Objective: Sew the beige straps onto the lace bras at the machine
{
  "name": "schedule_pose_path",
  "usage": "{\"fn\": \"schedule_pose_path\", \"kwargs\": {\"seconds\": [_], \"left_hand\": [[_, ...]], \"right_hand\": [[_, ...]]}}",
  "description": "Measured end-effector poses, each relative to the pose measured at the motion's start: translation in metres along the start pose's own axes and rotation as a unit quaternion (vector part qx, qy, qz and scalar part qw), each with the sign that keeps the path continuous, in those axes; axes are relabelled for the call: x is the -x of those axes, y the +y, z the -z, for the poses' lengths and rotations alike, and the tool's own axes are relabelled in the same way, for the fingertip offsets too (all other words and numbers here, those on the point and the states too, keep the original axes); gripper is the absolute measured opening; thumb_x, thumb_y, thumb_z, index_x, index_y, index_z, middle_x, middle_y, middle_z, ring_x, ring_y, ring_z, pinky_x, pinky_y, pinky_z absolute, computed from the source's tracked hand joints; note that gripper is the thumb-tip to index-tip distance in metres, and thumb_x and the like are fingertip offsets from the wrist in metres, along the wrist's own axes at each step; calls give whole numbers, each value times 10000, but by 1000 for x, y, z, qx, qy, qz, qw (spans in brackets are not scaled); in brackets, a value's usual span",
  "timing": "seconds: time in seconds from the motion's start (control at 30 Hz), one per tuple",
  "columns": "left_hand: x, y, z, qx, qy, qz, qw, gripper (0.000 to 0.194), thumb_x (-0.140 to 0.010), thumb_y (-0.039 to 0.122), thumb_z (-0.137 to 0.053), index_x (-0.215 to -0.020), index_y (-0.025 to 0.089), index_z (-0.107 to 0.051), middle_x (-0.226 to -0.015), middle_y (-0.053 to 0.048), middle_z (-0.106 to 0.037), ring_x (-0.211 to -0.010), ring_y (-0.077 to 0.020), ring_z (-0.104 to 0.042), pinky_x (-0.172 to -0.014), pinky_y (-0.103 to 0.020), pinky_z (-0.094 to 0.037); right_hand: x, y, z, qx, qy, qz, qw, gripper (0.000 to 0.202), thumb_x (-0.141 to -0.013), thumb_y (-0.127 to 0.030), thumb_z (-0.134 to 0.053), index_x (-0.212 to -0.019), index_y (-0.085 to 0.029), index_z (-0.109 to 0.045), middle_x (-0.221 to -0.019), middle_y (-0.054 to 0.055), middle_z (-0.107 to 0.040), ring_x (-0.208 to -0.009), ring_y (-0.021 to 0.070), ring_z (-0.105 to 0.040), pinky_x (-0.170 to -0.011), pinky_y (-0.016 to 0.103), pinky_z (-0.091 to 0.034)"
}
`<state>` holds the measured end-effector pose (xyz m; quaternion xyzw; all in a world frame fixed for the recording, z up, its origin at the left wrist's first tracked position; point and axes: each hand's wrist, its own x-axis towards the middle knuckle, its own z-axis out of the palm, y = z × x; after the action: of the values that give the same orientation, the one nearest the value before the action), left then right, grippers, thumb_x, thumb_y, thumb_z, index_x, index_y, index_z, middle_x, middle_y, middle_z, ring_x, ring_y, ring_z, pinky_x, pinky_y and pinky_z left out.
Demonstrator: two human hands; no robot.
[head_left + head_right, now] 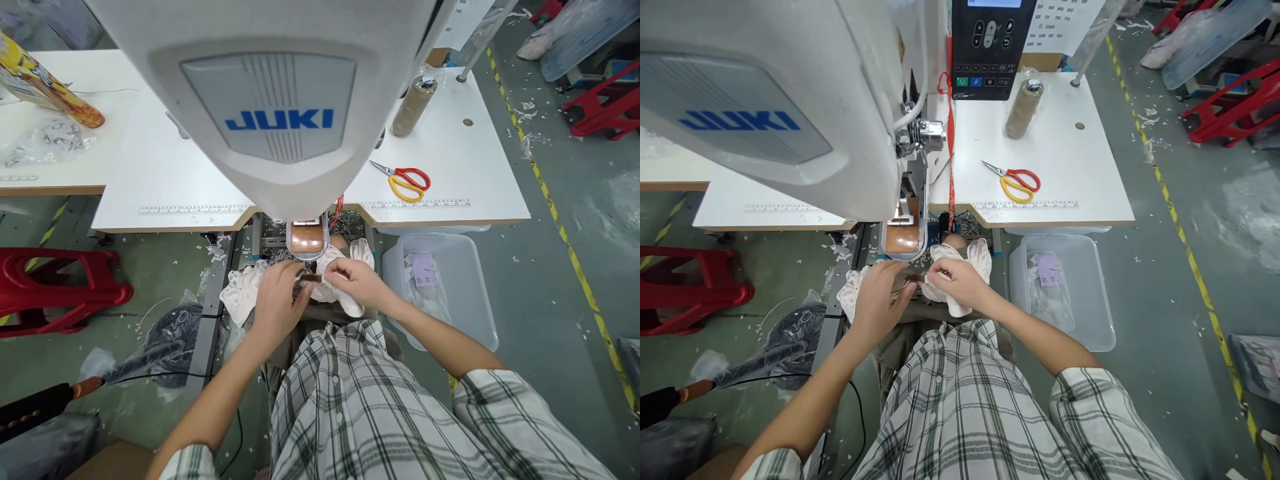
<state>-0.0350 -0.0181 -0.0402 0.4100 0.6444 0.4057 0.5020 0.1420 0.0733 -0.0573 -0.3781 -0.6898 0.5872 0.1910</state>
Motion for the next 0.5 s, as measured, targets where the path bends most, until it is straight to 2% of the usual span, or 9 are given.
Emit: {"fn": "schedule_pose_path", "kwargs": {"seconds": [0.03,0.07,0.13,0.2,0.23,0.3,0.33,0.43,0.5], "left_hand": [[2,-5,-6,56,7,17,998,242,-710,397,-769,-845,224,-668,-928,-71,-651,-969,-263,-571,-848,-365,-470],[5,-11,-14,100,-11,33,994,294,-670,428,-805,-836,219,-682,-925,-81,-664,-972,-282,-592,-845,-389,-492],[7,-24,-32,163,-87,63,981,419,-573,544,-851,-773,208,-701,-830,-91,-682,-894,-310,-639,-769,-429,-536],[5,-34,-51,228,-121,83,962,593,-494,726,-812,-768,210,-711,-806,-102,-693,-893,-322,-664,-739,-447,-556],[3,-38,-58,257,-117,88,955,681,-485,815,-750,-794,210,-713,-830,-109,-701,-923,-321,-669,-759,-449,-560],[-2,-43,-71,306,-81,96,944,805,-511,916,-624,-876,202,-705,-907,-118,-713,-995,-306,-667,-840,-439,-554],[-4,-44,-76,325,-55,99,939,813,-540,908,-614,-925,197,-694,-952,-117,-716,-1036,-296,-660,-887,-424,-543],[-5,-42,-86,353,47,99,929,660,-661,744,-692,-1047,211,-646,-1039,-73,-711,-1116,-237,-637,-990,-350,-493],[-3,-39,-87,350,111,88,926,535,-739,636,-695,-1076,227,-624,-1052,-43,-705,-1099,-197,-641,-1002,-318,-479]], "right_hand": [[-1,5,-3,-36,51,-13,998,168,-869,-351,-534,-811,-196,-560,-734,-9,-554,-676,139,-491,-610,257,-378],[-1,8,-8,-73,101,-24,992,184,-883,-380,-514,-832,-204,-534,-727,-15,-524,-655,138,-472,-589,256,-380],[1,12,-21,-120,176,-31,977,199,-916,-410,-473,-864,-218,-489,-712,-26,-470,-617,136,-438,-555,256,-381],[7,11,-35,-121,213,-10,970,184,-949,-399,-441,-896,-225,-467,-721,-23,-470,-611,137,-449,-552,258,-397],[10,10,-41,-110,222,7,969,172,-960,-388,-432,-913,-225,-462,-733,-18,-489,-620,139,-471,-562,261,-413],[15,11,-53,-79,246,44,965,148,-968,-366,-427,-939,-225,-458,-763,-1,-535,-651,148,-525,-595,273,-449],[16,13,-58,-59,255,59,963,138,-965,-358,-433,-941,-225,-459,-776,8,-557,-669,155,-549,-614,281,-466],[18,22,-66,-18,273,69,959,136,-961,-356,-445,-921,-229,-472,-808,33,-611,-718,176,-603,-653,304,-503],[20,25,-67,-2,270,67,960,161,-966,-365,-446,-899,-229,-496,-820,44,-640,-748,190,-629,-673,318,-521]]}}
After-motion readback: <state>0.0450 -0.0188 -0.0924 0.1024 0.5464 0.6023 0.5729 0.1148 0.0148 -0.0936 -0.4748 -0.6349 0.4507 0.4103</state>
